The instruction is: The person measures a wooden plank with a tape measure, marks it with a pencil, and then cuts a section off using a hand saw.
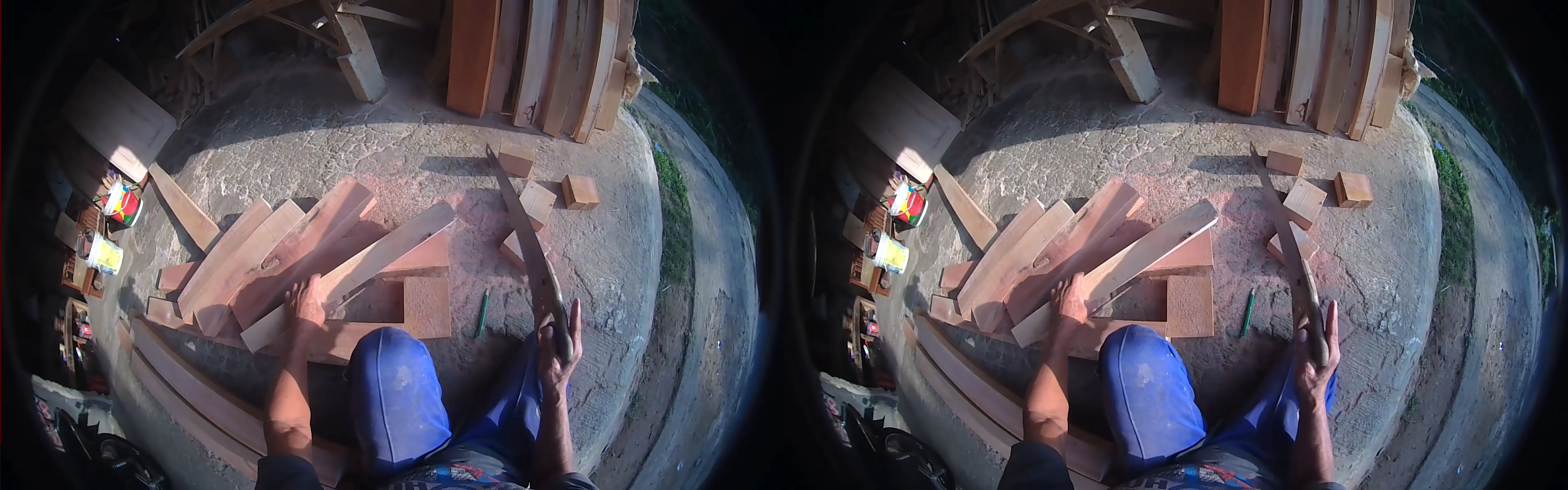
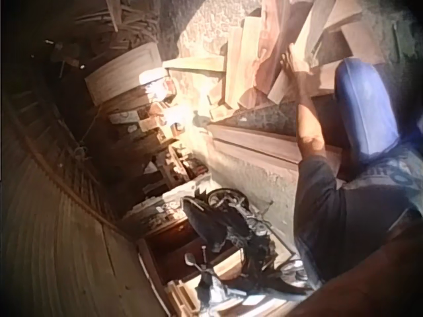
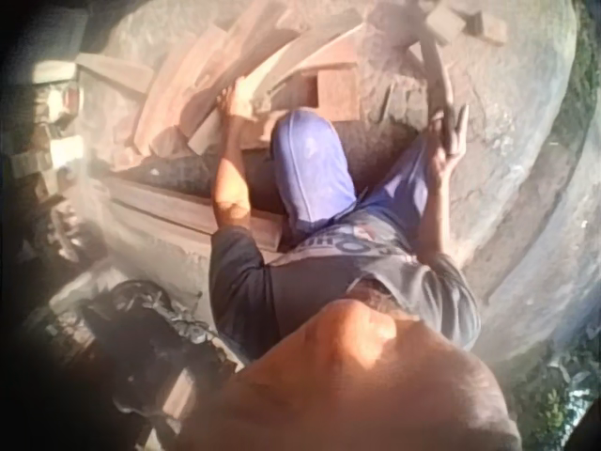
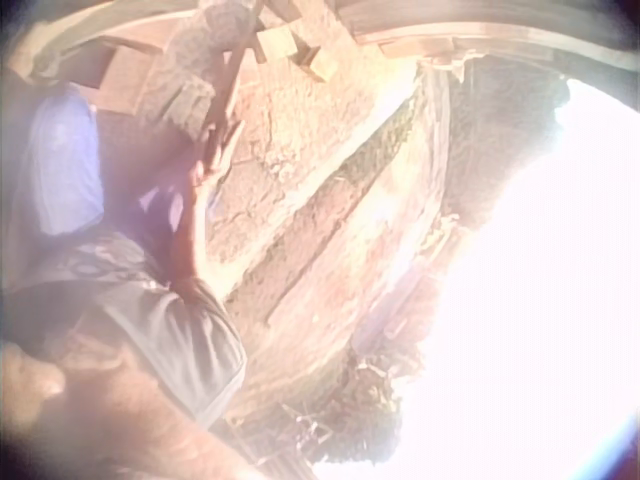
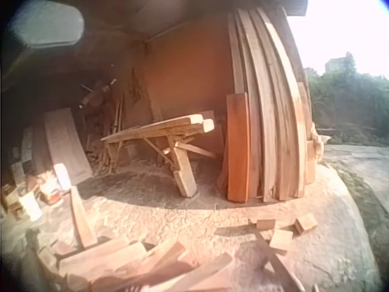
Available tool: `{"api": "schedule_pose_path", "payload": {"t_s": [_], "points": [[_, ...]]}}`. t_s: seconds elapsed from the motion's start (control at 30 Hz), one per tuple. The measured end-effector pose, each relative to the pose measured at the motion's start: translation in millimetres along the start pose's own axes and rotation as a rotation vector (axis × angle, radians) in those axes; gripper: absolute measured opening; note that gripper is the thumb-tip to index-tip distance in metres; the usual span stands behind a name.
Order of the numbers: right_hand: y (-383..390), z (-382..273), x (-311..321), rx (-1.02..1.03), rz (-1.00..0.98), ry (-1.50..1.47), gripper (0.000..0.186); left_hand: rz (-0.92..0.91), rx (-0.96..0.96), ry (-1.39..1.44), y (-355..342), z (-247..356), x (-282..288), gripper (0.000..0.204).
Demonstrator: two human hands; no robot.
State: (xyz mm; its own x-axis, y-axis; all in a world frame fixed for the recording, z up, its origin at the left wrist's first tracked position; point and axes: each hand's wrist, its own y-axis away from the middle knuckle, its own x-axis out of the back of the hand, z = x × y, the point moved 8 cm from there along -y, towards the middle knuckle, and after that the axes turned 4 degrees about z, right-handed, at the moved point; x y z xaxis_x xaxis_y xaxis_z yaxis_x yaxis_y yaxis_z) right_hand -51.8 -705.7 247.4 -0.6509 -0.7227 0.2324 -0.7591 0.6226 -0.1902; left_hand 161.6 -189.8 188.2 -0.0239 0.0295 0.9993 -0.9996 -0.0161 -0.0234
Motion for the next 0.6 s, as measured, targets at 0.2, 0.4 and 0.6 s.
{"api": "schedule_pose_path", "payload": {"t_s": [0.2,0.4,0.6], "points": [[-6.7,-51.1,-86.6,0.327,-0.215,0.089,0.052,0.071,0.013,0.011,-22.7,8.2,0.4,0.082],[-8.8,-49.8,-122.4,0.240,-0.361,0.028,0.050,0.283,-0.243,0.156,-81.2,111.5,-11.9,0.085],[-16.6,-45.9,-123.8,0.307,-0.377,0.023,0.052,0.182,-0.093,0.233,-119.1,193.9,-21.4,0.070]]}}
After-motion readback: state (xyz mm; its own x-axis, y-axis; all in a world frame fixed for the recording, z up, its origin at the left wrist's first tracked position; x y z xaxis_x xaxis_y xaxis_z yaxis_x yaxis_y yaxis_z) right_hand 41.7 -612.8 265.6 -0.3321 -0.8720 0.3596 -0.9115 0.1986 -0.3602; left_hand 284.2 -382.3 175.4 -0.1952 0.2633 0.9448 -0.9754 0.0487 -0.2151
